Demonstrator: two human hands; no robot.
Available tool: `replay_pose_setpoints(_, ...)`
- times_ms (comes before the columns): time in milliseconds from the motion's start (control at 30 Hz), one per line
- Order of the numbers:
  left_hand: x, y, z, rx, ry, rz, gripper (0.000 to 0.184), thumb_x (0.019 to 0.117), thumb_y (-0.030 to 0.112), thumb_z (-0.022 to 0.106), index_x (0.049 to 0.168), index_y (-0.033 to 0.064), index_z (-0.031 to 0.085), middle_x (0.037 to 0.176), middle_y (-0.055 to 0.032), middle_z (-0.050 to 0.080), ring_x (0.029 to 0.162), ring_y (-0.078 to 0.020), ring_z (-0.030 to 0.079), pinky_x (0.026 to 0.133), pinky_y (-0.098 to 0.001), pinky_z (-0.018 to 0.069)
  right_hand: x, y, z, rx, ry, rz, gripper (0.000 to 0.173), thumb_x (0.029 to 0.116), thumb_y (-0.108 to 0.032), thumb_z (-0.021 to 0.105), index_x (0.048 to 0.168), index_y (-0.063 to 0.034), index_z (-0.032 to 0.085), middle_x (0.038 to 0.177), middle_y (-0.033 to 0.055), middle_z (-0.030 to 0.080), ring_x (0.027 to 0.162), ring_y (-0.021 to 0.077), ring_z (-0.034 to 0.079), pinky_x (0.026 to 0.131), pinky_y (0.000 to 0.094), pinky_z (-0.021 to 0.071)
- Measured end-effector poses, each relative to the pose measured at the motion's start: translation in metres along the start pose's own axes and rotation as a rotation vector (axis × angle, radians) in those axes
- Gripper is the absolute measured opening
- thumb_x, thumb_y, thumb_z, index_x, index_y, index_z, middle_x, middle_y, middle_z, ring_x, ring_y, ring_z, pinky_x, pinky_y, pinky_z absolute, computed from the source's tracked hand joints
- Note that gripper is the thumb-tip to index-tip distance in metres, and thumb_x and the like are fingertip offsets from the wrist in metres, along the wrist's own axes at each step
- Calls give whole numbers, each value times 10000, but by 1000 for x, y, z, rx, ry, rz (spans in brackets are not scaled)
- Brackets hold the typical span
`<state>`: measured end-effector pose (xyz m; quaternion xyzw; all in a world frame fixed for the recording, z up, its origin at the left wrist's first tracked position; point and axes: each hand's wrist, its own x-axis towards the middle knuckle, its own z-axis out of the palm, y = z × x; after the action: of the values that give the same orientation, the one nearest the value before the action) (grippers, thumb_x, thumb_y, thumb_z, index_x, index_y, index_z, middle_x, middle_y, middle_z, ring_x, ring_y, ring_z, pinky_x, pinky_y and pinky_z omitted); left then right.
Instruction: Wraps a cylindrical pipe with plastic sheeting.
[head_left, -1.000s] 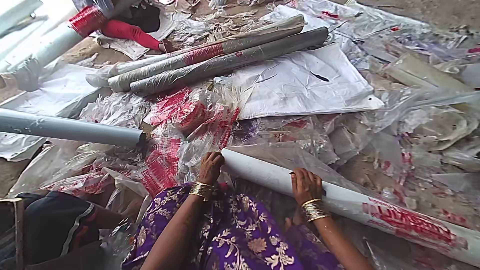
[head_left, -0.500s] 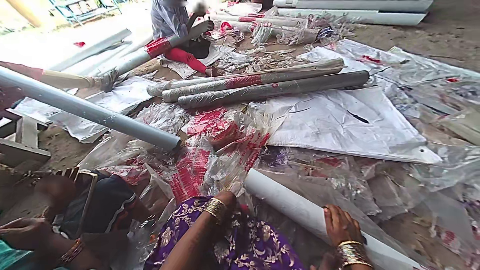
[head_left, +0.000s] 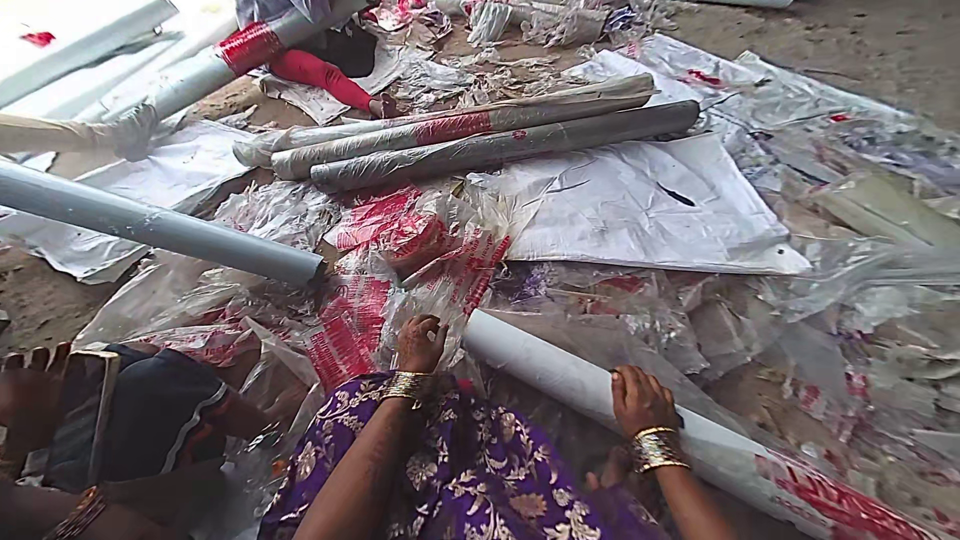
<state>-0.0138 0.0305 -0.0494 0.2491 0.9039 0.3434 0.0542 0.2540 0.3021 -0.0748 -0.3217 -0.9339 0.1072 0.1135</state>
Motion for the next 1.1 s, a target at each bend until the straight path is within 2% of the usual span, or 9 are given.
replay_pose_setpoints(67, 1, 3, 6, -49, -42, 24, 166, 927, 44, 637, 1000, -77, 724, 1299, -239, 672, 1243, -421, 612, 1084, -547, 437, -1, 0, -1, 1, -2, 5, 451, 1046, -219, 379, 1091, 98, 696, 1125, 314, 700, 1040, 545, 663, 871, 687, 466)
replay_pose_setpoints(133, 2, 10, 10, -88, -122, 30, 491, 867, -48, 642, 1357, -34, 600, 1450, -249, 559, 1359, -424, 520, 1131, -560, 400, -2, 0, 1, -4, 12, -5, 456, 1042, -227, 379, 1076, 97, 697, 1111, 316, 702, 1025, 551, 664, 855, 688, 469)
replay_pose_setpoints(167, 2, 12, 12, -92, -155, 35, 565, 877, -22, 660, 1431, -14, 547, 1462, -238, 553, 1370, -413, 512, 1143, -548, 394, -3, 0, 2, -8, 23, -10, 457, 1039, -231, 379, 1069, 96, 697, 1104, 315, 703, 1017, 551, 665, 847, 686, 472)
replay_pose_setpoints(300, 6, 13, 21, -52, -175, 135, 402, 891, 49, 711, 1293, 61, 696, 1373, -206, 633, 1319, -434, 549, 1080, -602, 424, -5, -2, 3, -23, 45, -7, 464, 1040, -235, 376, 1071, 103, 693, 1104, 323, 698, 1015, 548, 668, 848, 685, 475)
replay_pose_setpoints(433, 12, 22, 11, 137, -296, 161, 395, 873, 19, 724, 1241, 161, 746, 1468, -154, 579, 1414, -439, 450, 1127, -655, 326, -12, -4, 6, -55, 115, -30, 481, 1024, -255, 373, 1025, 101, 697, 1069, 317, 703, 972, 548, 673, 818, 674, 487)
replay_pose_setpoints(633, 17, 35, 5, 300, -315, 209, 336, 883, 75, 740, 1209, 157, 757, 1549, -130, 514, 1483, -435, 372, 1179, -720, 156, -10, -2, 7, -40, 109, -25, 476, 1029, -248, 378, 1037, 102, 700, 1085, 323, 700, 981, 553, 670, 825, 680, 483)
replay_pose_setpoints(733, 15, 35, 8, 328, -271, 223, 295, 919, 100, 708, 1205, 153, 758, 1554, -129, 509, 1492, -431, 363, 1177, -729, 145, -5, -1, 6, -35, 78, -14, 459, 1035, -243, 388, 1056, 93, 701, 1096, 317, 701, 991, 542, 672, 831, 675, 484)
replay_pose_setpoints(867, 8, 27, 16, 313, -158, 293, 232, 933, 100, 687, 1144, 125, 778, 1492, -151, 572, 1445, -447, 433, 1153, -736, 204, -6, 0, 7, -33, 103, -21, 458, 1029, -239, 386, 1038, 92, 702, 1064, 308, 708, 963, 541, 677, 804, 673, 487)
replay_pose_setpoints(1100, 13, 24, 15, 326, -190, 334, 160, 932, 83, 677, 1046, 77, 789, 1425, -149, 615, 1433, -415, 451, 1177, -693, 211, -3, -1, 2, -28, 36, 2, 428, 1040, -225, 411, 1083, 80, 709, 1115, 299, 708, 1028, 526, 673, 857, 671, 486)
